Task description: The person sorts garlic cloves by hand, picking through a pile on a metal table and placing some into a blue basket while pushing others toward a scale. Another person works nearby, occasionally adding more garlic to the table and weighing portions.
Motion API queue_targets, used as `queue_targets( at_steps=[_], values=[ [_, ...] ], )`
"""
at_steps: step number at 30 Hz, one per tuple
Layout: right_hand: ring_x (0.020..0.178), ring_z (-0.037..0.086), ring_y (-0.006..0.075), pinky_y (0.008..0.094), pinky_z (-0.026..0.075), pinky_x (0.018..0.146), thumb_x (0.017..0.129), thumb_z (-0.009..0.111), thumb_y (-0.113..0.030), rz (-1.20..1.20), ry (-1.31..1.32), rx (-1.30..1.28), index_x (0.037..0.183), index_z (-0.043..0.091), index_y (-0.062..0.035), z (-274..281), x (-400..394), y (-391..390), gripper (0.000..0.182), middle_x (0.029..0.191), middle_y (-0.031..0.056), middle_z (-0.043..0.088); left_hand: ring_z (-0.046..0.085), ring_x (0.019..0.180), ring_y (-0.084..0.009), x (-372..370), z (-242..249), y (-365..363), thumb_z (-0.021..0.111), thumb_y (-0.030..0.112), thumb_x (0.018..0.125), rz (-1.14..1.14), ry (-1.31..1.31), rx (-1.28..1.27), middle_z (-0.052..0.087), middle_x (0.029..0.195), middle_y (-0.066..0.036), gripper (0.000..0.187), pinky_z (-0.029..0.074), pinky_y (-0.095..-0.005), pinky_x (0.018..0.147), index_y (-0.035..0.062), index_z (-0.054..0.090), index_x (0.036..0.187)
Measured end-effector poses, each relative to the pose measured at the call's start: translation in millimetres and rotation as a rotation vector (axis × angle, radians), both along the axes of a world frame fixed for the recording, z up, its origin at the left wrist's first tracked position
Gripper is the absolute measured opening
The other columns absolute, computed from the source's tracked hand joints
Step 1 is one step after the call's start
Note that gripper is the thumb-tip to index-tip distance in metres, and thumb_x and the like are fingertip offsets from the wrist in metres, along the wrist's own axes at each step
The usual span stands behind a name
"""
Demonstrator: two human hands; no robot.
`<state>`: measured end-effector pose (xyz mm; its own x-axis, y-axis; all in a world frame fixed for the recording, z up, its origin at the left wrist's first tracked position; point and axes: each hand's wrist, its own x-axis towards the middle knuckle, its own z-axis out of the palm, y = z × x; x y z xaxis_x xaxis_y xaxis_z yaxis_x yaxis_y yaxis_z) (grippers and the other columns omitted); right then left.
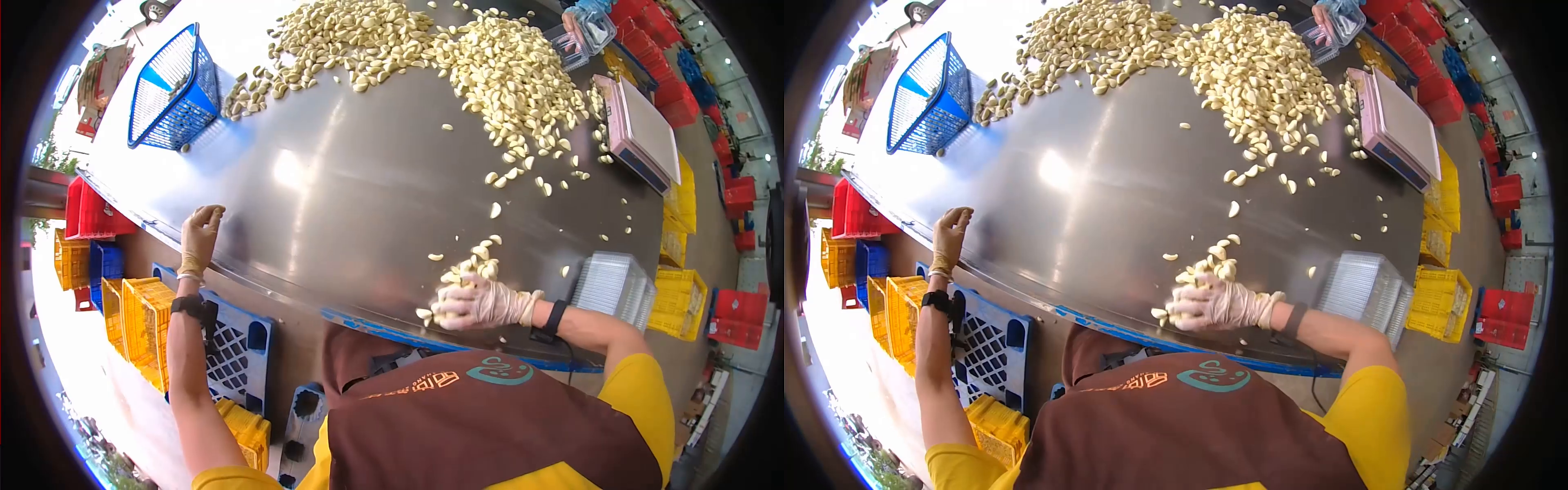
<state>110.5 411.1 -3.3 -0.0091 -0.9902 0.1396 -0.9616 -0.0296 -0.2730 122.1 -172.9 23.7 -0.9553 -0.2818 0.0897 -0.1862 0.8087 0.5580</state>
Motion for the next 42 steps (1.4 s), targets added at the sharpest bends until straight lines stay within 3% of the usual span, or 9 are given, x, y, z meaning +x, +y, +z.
queue_targets(
  at_steps=[3,6,11,18,20,24,26,34,42],
  values=[
    [0.125,0.052,0.0289,0.0504,0.041,0.095,0.083,0.059,-0.022,-0.432,0.311,0.334,0.112,0.061,-0.0178,53,-58,-25,0.029,0.124,0.0068,0.061,0.07,0.084,-0.024,-3,3,0,0.064,0.012,0.094,0.021,-0.027,0.008,0.073,0.095,-0.014,0.016,0.053,-0.0307,0.079,0.0015,0.073,0.1],
    [0.116,0.054,0.0346,0.0507,0.042,0.092,0.082,0.06,-0.026,-0.645,0.47,-0.134,0.11,0.062,-0.0138,40,-99,-12,0.03,0.125,0.0097,0.058,0.07,0.084,-0.0246,3,-2,0,0.064,0.012,0.093,0.011,-0.027,0.028,0.073,0.094,-0.014,0.016,0.053,-0.0307,0.078,0.0012,0.073,0.1],
    [0.138,0.043,0.0223,0.0479,0.031,0.113,0.092,0.058,-0.025,0.138,-0.238,0.014,0.118,0.059,-0.0179,29,-11,-43,0.027,0.146,0.0061,0.049,0.07,0.084,-0.0266,-6,9,8,0.062,0.013,0.094,0.036,-0.026,-0.013,0.072,0.093,-0.016,0.018,0.054,-0.0327,0.077,-0.0008,0.072,0.099],
    [0.136,0.044,0.0225,0.0508,0.025,0.116,0.093,0.055,-0.02,-0.139,0.133,0.03,0.103,0.057,-0.0189,2,-55,-54,0.011,0.139,0.0048,0.054,0.07,0.084,-0.0293,-2,0,1,0.061,0.013,0.094,0.046,0.016,0.046,0.072,0.093,-0.017,0.019,0.054,-0.0336,0.077,-0.0014,0.072,0.097],
    [0.134,0.046,0.0254,0.0531,0.026,0.113,0.09,0.063,-0.033,-0.63,0.357,0.045,0.116,0.056,-0.0191,17,-90,-44,0.03,0.143,0.0064,0.05,0.07,0.083,-0.0287,-2,4,1,0.061,0.012,0.093,0.036,-0.01,-0.005,0.072,0.091,-0.017,0.018,0.053,-0.0328,0.077,-0.0014,0.073,0.095],
    [0.144,0.035,0.0188,0.0564,0.017,0.116,0.094,0.056,-0.042,-0.014,0.248,0.116,0.132,0.053,-0.0288,19,-94,16,0.04,0.153,0.0023,0.041,0.068,0.077,-0.02,-3,0,-3,0.061,0.013,0.094,0.028,0.009,-0.008,0.071,0.087,-0.013,0.02,0.053,-0.0294,0.073,-0.0029,0.073,0.095],
    [0.143,0.036,0.0179,0.0553,0.017,0.117,0.095,0.054,-0.041,-0.146,0.195,0.121,0.134,0.052,-0.0296,11,-120,46,0.04,0.154,-0.0005,0.041,0.068,0.077,-0.0202,-6,-7,-3,0.061,0.013,0.094,0.054,0.026,0.023,0.071,0.085,-0.012,0.019,0.053,-0.0299,0.073,-0.0023,0.073,0.095],
    [0.134,0.039,0.022,0.0528,0.026,0.113,0.089,0.061,-0.034,-0.736,0.963,0.149,0.123,0.062,-0.0312,-18,-324,124,0.033,0.137,-0.0017,0.051,0.069,0.078,-0.0191,-4,-1,1,0.063,0.012,0.094,0.086,-0.018,0.003,0.072,0.087,-0.013,0.018,0.054,-0.0296,0.072,-0.0021,0.074,0.095],
    [0.086,0.057,0.0232,0.0407,0.047,0.081,0.085,0.066,-0.021,-0.634,0.464,-0.188,0.095,0.066,-0.0206,0,-257,25,0.01,0.083,0.002,0.057,0.069,0.081,-0.0268,-7,16,14,0.062,0.01,0.093,0.093,-0.09,0.002,0.072,0.09,-0.014,0.017,0.054,-0.0335,0.074,-0.0012,0.073,0.094]
  ],
)
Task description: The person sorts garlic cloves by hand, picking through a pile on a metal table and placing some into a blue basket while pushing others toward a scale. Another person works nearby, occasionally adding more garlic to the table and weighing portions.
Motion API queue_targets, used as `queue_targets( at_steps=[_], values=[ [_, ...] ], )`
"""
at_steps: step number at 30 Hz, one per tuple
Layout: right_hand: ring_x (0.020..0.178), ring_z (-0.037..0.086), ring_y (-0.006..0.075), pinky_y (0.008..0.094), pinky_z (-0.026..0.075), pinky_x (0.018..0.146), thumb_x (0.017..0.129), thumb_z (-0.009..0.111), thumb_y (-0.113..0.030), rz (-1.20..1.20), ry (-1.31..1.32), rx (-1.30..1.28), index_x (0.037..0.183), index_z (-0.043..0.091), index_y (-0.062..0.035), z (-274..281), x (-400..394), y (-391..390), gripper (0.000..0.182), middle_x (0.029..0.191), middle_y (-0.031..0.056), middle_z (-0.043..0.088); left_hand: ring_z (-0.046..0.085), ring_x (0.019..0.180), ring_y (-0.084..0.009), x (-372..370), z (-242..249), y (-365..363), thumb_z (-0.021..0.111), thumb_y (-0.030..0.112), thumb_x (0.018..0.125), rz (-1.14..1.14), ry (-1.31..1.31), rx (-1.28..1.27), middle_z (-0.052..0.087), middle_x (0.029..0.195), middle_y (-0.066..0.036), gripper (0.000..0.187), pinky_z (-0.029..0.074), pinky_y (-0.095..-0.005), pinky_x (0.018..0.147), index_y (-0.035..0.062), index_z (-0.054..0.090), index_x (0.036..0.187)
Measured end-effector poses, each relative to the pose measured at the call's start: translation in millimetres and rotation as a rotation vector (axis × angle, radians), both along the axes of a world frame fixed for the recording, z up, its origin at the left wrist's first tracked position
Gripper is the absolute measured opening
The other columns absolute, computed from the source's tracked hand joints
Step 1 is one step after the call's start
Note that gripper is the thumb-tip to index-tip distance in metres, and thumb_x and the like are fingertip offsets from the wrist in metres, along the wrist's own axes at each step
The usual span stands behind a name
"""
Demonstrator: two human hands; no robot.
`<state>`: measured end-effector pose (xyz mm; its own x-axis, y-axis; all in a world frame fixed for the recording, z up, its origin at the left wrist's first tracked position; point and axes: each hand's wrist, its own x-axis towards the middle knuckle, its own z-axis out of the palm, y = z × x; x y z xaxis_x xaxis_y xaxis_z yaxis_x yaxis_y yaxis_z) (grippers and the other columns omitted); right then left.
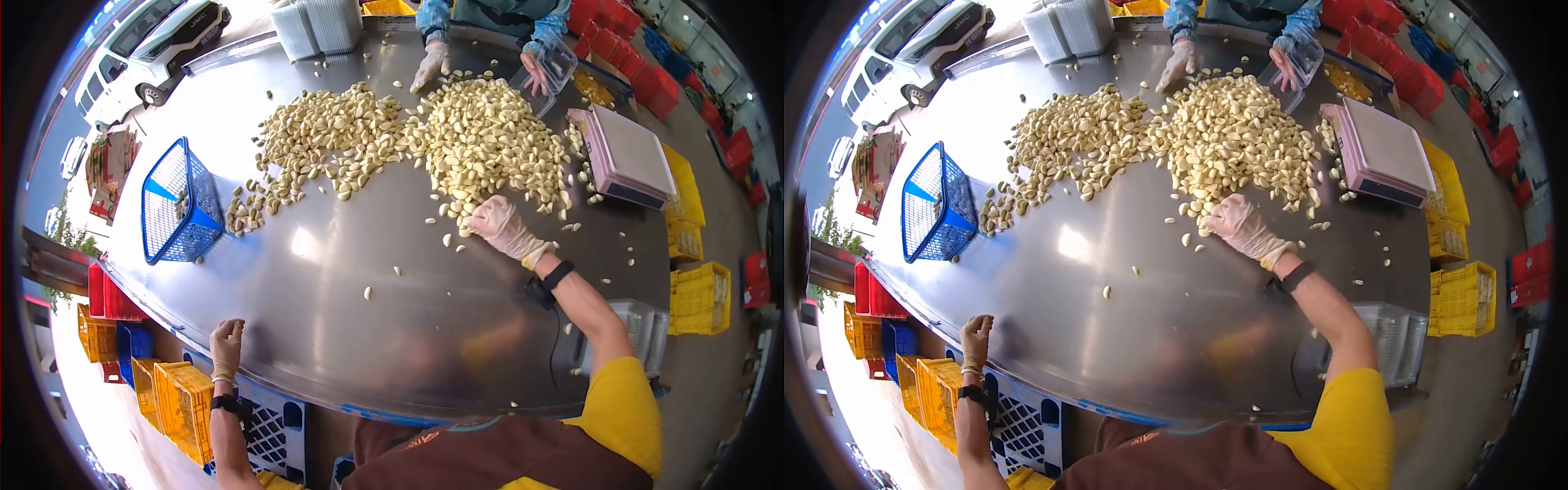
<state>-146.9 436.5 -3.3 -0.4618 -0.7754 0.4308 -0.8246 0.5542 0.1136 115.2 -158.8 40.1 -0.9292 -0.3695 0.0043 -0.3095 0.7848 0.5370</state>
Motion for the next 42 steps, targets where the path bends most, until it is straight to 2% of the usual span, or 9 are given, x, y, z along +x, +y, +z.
queue_targets(
  at_steps=[7,16,19,26,29,32,38,40,42],
  values=[
    [0.086,0.06,0.0229,0.0397,0.046,0.077,0.089,0.056,-0.018,-0.606,0.002,0.22,0.093,0.063,-0.0179,-29,8,-51,0.008,0.085,0.0025,0.062,0.069,0.083,-0.0293,3,-12,-11,0.061,0.012,0.093,0.0,0.037,-0.005,0.072,0.092,-0.017,0.018,0.054,-0.0363,0.077,-0.0012,0.073,0.094],
    [0.089,0.059,0.0243,0.0399,0.042,0.081,0.088,0.057,-0.014,-0.687,0.014,0.145,0.104,0.058,-0.0118,-38,45,-69,0.016,0.089,0.0048,0.058,0.069,0.084,-0.032,8,-15,-12,0.061,0.013,0.092,0.02,0.143,0.029,0.072,0.092,-0.018,0.018,0.054,-0.0377,0.076,-0.0008,0.073,0.095],
    [0.081,0.057,0.0267,0.0422,0.044,0.074,0.085,0.058,-0.007,-0.305,-0.297,-0.237,0.12,0.055,-0.0134,-6,74,-114,0.036,0.091,0.0057,0.055,0.068,0.084,-0.0323,7,-4,-9,0.063,0.012,0.091,-0.005,0.169,0.059,0.072,0.091,-0.017,0.016,0.053,-0.0379,0.076,-0.0012,0.073,0.094],
    [0.08,0.059,0.0222,0.036,0.049,0.082,0.086,0.052,-0.012,0.577,-0.128,0.148,0.111,0.057,-0.0226,8,149,-234,0.028,0.081,0.002,0.053,0.069,0.079,-0.029,11,-7,-8,0.065,0.012,0.091,-0.073,0.225,-0.048,0.071,0.087,-0.014,0.013,0.053,-0.0355,0.072,0.0028,0.074,0.092],
    [0.087,0.059,0.0245,0.0378,0.048,0.084,0.086,0.052,-0.011,-0.228,-0.254,0.352,0.098,0.063,-0.0167,34,68,-226,0.017,0.091,0.0067,0.059,0.065,0.077,-0.0313,12,-6,-15,0.067,0.019,0.088,-0.104,0.284,-0.065,0.069,0.084,-0.009,0.009,0.052,-0.0415,0.071,0.0121,0.073,0.089],
    [0.092,0.056,0.0289,0.0442,0.045,0.077,0.086,0.058,-0.008,-0.51,-0.083,-0.037,0.107,0.064,-0.0146,-15,-23,-168,0.023,0.096,0.0103,0.057,0.064,0.082,-0.0311,15,-12,-20,0.066,0.022,0.089,-0.15,0.237,-0.092,0.068,0.089,-0.008,0.01,0.051,-0.0436,0.074,0.015,0.07,0.094],
    [0.102,0.053,0.0251,0.0388,0.044,0.09,0.084,0.063,0.002,0.043,0.186,-0.426,0.12,0.06,-0.0138,158,2,-457,0.04,0.109,0.0045,0.055,0.068,0.086,-0.0321,13,1,-29,0.061,0.027,0.093,-0.385,0.163,0.015,0.071,0.093,-0.011,0.017,0.054,-0.0421,0.076,0.0142,0.071,0.098],
    [0.103,0.053,0.0239,0.0364,0.044,0.089,0.08,0.062,0.006,0.142,0.161,-0.441,0.118,0.06,-0.0122,166,0,-555,0.042,0.108,0.0046,0.055,0.064,0.105,-0.0317,7,9,-42,0.064,0.024,0.089,-0.44,-0.1,0.494,0.069,0.11,-0.011,0.027,0.05,-0.0449,0.092,0.0154,0.069,0.114],
    [0.113,0.053,0.0239,0.042,0.042,0.097,0.089,0.065,-0.012,0.347,-0.073,-0.295,0.124,0.059,-0.013,153,-14,-627,0.036,0.121,0.007,0.056,0.057,0.117,-0.0327,-17,19,-64,0.067,0.023,0.086,-0.477,0.125,0.279,0.063,0.123,-0.011,0.037,0.042,-0.0485,0.101,0.0157,0.064,0.123]
  ],
)
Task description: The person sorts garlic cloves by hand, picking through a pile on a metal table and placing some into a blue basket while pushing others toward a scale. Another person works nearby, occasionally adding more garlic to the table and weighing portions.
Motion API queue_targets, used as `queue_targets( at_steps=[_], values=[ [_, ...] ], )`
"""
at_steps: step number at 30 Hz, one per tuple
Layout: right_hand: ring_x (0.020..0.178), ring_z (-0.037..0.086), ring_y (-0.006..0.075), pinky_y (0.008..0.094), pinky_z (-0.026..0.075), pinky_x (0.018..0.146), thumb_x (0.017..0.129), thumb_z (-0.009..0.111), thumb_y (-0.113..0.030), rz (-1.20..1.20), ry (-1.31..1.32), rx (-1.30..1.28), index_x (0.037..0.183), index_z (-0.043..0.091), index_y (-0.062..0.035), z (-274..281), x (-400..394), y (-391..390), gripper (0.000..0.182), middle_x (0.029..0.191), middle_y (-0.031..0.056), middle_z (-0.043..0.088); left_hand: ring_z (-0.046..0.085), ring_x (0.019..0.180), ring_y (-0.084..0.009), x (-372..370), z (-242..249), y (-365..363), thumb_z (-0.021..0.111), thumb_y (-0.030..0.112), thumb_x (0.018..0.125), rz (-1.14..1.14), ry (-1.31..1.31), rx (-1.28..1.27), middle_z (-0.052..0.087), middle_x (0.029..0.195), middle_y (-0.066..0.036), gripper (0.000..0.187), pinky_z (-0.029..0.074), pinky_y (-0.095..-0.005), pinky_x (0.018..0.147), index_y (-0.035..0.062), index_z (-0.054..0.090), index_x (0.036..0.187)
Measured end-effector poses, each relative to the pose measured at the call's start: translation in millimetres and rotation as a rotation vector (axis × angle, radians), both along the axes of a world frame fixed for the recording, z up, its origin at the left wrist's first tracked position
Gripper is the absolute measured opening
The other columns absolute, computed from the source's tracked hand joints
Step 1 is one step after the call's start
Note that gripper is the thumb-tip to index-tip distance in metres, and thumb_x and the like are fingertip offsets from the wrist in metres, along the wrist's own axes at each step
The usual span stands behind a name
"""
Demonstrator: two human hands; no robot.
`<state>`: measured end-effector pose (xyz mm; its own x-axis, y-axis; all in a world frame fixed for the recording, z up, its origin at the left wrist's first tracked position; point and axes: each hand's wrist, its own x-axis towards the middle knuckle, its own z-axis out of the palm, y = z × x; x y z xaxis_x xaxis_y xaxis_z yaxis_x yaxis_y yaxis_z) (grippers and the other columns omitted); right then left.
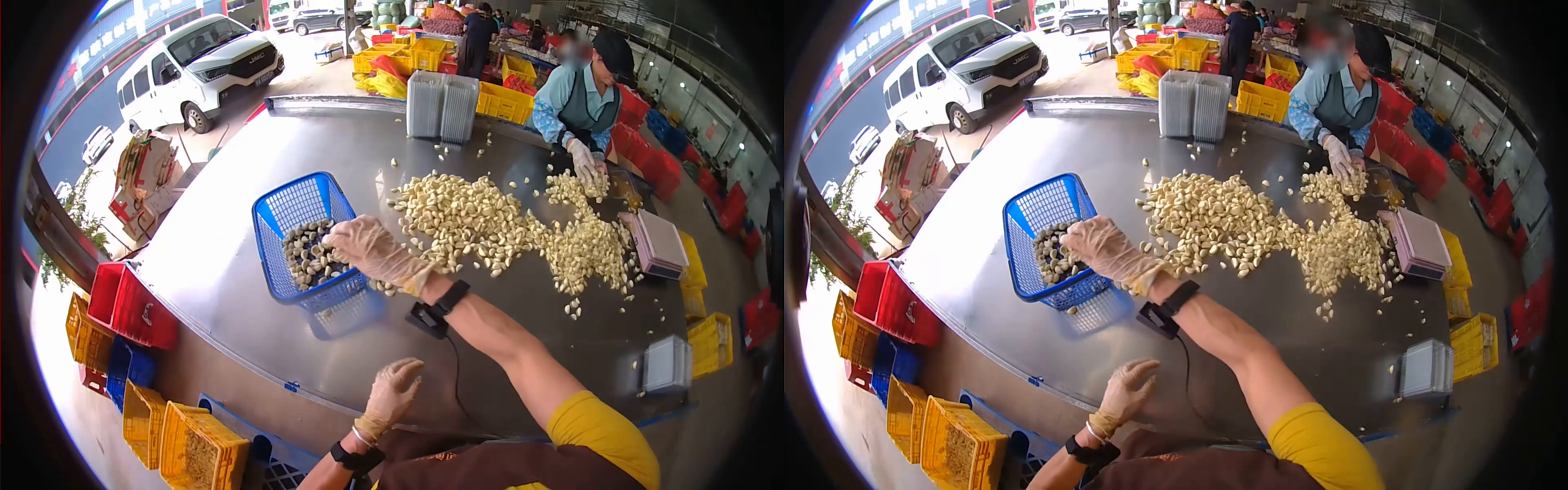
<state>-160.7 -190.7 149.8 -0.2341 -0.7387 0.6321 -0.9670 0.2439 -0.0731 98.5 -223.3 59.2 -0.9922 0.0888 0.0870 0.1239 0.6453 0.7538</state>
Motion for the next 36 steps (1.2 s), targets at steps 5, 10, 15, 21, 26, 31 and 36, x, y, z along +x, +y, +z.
queue_targets(
  at_steps=[5,10,15,21,26,31,36],
  values=[
    [0.132,0.047,0.0275,0.0425,0.034,0.112,0.092,0.066,-0.026,-0.09,-0.065,-0.011,0.142,0.051,-0.0156,-33,-38,18,0.053,0.147,0.0096,0.047,0.02,0.149,-0.0365,-92,48,-101,0.072,0.022,0.081,0.309,0.369,-0.559,0.03,0.16,-0.01,0.077,0.011,-0.0573,0.12,0.0201,0.038,0.151],
    [0.14,0.04,0.0341,0.0449,0.031,0.116,0.089,0.067,-0.048,-0.685,-0.377,0.022,0.15,0.039,-0.0128,-123,-174,179,0.076,0.153,0.0181,0.039,0.017,0.15,-0.0392,-152,40,-152,0.07,0.025,0.083,0.497,0.439,-0.513,0.028,0.16,-0.016,0.078,0.004,-0.058,0.119,0.0133,0.036,0.152],
    [0.146,0.03,0.0367,0.0527,0.023,0.119,0.09,0.053,-0.065,-0.98,-0.6,0.107,0.154,0.033,-0.0188,-134,-272,262,0.082,0.161,0.014,0.028,0.04,0.14,-0.0289,-243,62,-9,0.068,0.032,0.085,-0.238,0.453,-0.442,0.054,0.14,-0.006,0.059,0.005,-0.0593,0.12,0.0191,0.052,0.141],
    [0.146,0.023,0.0387,0.0685,0.015,0.114,0.089,0.053,-0.062,-0.865,-0.674,0.409,0.149,0.043,-0.0274,-154,-278,268,0.07,0.159,0.0092,0.03,0.022,0.147,-0.0432,-495,-49,98,0.054,0.054,0.091,-0.125,0.166,-0.446,0.035,0.156,-0.018,0.077,0.012,-0.0628,0.117,0.0156,0.033,0.154],
    [0.145,0.02,0.0411,0.0682,0.015,0.112,0.086,0.063,-0.052,-0.815,-0.445,0.592,0.146,0.047,-0.018,-148,-141,302,0.07,0.155,0.0119,0.033,0.025,0.146,-0.0392,-441,-79,111,0.057,0.059,0.088,-0.5,0.288,-0.509,0.032,0.158,-0.014,0.076,0.011,-0.0677,0.115,0.0261,0.035,0.153],
    [0.147,0.011,0.0514,0.0779,0.014,0.107,0.092,0.056,-0.054,-1.178,-0.538,0.49,0.159,0.021,-0.0246,-149,-15,321,0.081,0.165,0.0167,0.012,0.018,0.149,-0.0414,-343,-37,89,0.062,0.049,0.085,-0.649,0.273,-0.591,0.032,0.158,-0.014,0.078,0.005,-0.0698,0.115,0.0267,0.033,0.154],
    [0.146,0.014,0.0511,0.0802,0.019,0.103,0.095,0.052,-0.05,-0.929,-0.73,0.704,0.159,0.02,-0.022,-134,71,303,0.077,0.165,0.0157,0.01,0.027,0.143,-0.0478,-371,-62,64,0.066,0.048,0.084,-0.424,0.269,-0.334,0.041,0.15,-0.02,0.075,0.009,-0.064,0.117,0.0208,0.043,0.149]
  ],
)
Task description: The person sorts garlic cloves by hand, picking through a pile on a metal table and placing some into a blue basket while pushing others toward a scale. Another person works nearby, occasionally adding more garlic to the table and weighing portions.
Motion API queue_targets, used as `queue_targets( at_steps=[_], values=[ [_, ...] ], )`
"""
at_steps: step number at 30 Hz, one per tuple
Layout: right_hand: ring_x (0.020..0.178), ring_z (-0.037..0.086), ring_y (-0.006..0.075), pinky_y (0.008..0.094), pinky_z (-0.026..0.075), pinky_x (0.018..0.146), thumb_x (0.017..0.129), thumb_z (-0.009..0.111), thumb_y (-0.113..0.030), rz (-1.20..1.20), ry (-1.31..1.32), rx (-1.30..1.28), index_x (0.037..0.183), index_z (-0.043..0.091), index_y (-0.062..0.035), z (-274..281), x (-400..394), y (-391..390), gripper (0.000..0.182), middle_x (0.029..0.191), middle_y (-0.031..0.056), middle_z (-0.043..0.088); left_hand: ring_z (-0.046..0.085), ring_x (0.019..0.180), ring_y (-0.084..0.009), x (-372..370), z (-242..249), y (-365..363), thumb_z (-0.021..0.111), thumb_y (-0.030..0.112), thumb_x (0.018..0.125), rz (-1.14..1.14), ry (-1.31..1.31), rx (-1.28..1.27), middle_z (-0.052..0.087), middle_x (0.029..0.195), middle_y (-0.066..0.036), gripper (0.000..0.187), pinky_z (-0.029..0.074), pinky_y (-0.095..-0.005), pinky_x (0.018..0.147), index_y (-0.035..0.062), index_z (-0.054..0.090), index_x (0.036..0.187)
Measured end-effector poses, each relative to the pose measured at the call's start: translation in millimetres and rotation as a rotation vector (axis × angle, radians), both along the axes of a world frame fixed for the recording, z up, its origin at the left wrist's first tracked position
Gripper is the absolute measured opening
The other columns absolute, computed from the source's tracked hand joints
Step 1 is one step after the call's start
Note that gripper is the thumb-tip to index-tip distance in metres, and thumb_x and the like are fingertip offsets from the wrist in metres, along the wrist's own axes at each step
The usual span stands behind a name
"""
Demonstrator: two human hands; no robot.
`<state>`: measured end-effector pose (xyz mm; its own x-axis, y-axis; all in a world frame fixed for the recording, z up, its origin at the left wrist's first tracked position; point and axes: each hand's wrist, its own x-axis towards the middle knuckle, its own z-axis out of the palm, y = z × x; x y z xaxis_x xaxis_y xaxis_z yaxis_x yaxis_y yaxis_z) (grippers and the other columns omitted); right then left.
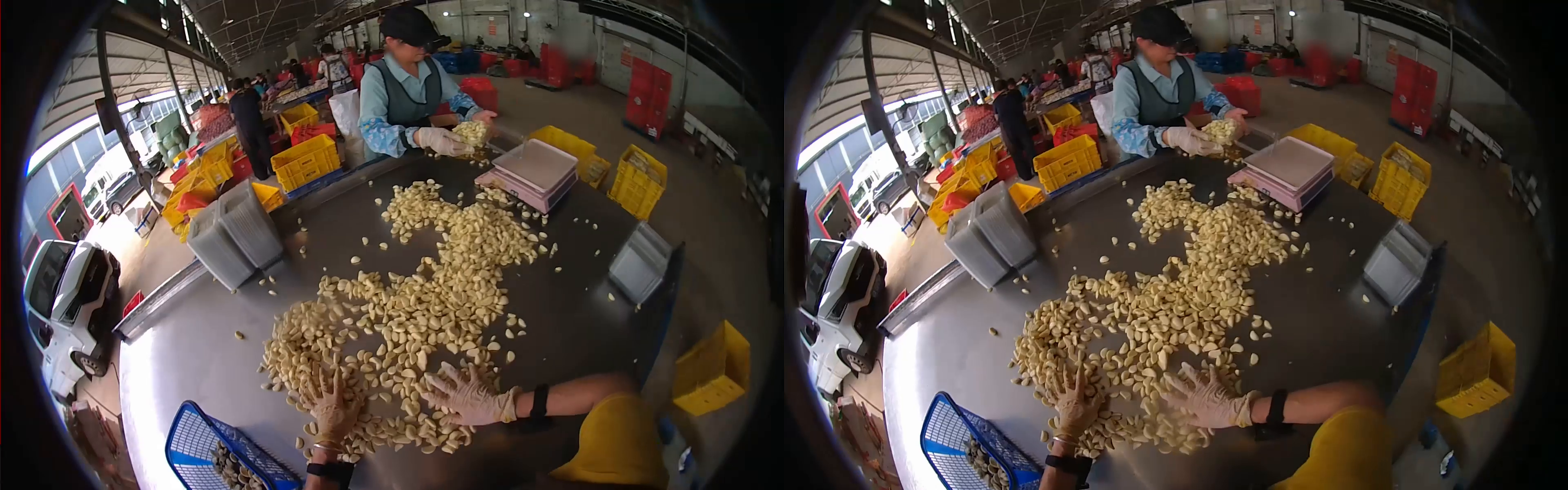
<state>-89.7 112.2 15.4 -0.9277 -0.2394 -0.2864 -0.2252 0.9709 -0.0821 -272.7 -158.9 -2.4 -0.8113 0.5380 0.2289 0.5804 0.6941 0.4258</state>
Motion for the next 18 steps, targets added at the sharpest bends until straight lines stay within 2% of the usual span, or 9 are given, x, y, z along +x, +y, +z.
queue_targets(
  at_steps=[3,7,8,10,12,14,15,16,18],
  values=[
    [0.147,0.02,0.0427,0.0738,0.021,0.108,0.096,0.042,-0.056,0.092,0.151,-0.053,0.156,0.028,-0.0242,-18,12,11,0.07,0.165,0.0051,0.018,0.022,0.145,-0.0474,15,-7,3,0.067,0.049,0.083,-0.029,0.009,-0.253,0.03,0.156,-0.025,0.082,0.009,-0.0624,0.117,0.0189,0.038,0.153],
    [0.147,0.022,0.0387,0.0673,0.024,0.11,0.098,0.04,-0.056,0.167,0.251,-0.097,0.152,0.038,-0.0243,-21,-8,20,0.062,0.162,0.0013,0.028,0.016,0.147,-0.0469,42,4,19,0.064,0.053,0.086,-0.108,-0.054,-0.286,0.023,0.16,-0.023,0.084,0.007,-0.0621,0.117,0.018,0.032,0.156],
    [0.146,0.021,0.0405,0.0699,0.023,0.107,0.097,0.046,-0.056,0.202,0.324,-0.176,0.15,0.039,-0.0265,-47,-22,26,0.061,0.162,0.0046,0.025,0.016,0.147,-0.0465,41,6,27,0.064,0.052,0.086,-0.153,-0.03,-0.249,0.023,0.161,-0.022,0.083,0.007,-0.0632,0.117,0.0187,0.032,0.156],
    [0.148,0.017,0.0419,0.0739,0.021,0.106,0.096,0.048,-0.057,0.176,0.169,-0.158,0.153,0.035,-0.0288,-20,-33,24,0.065,0.163,0.0057,0.021,0.016,0.148,-0.0459,42,1,31,0.063,0.052,0.087,-0.206,-0.004,-0.17,0.022,0.162,-0.019,0.082,0.005,-0.0654,0.116,0.0203,0.031,0.156],
    [0.148,0.021,0.0399,0.07,0.025,0.109,0.095,0.051,-0.055,0.293,-0.063,-0.027,0.155,0.032,-0.0311,27,-38,22,0.067,0.164,0.0085,0.021,0.016,0.148,-0.0452,60,-12,-5,0.062,0.051,0.087,-0.162,-0.007,-0.105,0.021,0.163,-0.016,0.081,0.004,-0.0676,0.115,0.0219,0.03,0.156],
    [0.143,0.036,0.0338,0.0535,0.035,0.114,0.095,0.056,-0.049,0.355,-0.082,-0.336,0.154,0.034,-0.0318,-32,-75,32,0.065,0.162,0.0106,0.025,0.017,0.148,-0.044,45,8,-10,0.059,0.05,0.091,0.229,0.016,-0.051,0.022,0.163,-0.017,0.078,0.005,-0.0688,0.114,0.0205,0.03,0.156],
    [0.135,0.049,0.0285,0.0366,0.042,0.11,0.098,0.057,-0.041,0.148,-0.274,-0.679,0.152,0.038,-0.0294,-18,-91,36,0.059,0.157,0.0128,0.036,0.017,0.149,-0.0425,20,0,-18,0.057,0.05,0.093,0.447,-0.04,0.016,0.022,0.163,-0.016,0.075,0.007,-0.0692,0.114,0.0206,0.03,0.156],
    [0.132,0.053,0.0274,0.0329,0.045,0.106,0.1,0.057,-0.033,0.143,0.126,-0.487,0.15,0.043,-0.0256,-4,-103,37,0.053,0.151,0.0137,0.045,0.015,0.15,-0.0394,-16,-25,-38,0.057,0.05,0.094,0.548,0.038,0.147,0.023,0.163,-0.015,0.075,0.005,-0.0675,0.114,0.0237,0.027,0.157],
    [0.128,0.055,0.0315,0.0383,0.047,0.103,0.096,0.061,-0.036,-0.044,0.375,-0.719,0.145,0.05,-0.0216,5,-154,48,0.052,0.149,0.0115,0.048,0.016,0.15,-0.0389,-61,-5,-44,0.055,0.051,0.093,0.832,-0.05,0.087,0.023,0.163,-0.013,0.074,0.005,-0.0669,0.115,0.0271,0.027,0.157]
  ],
)
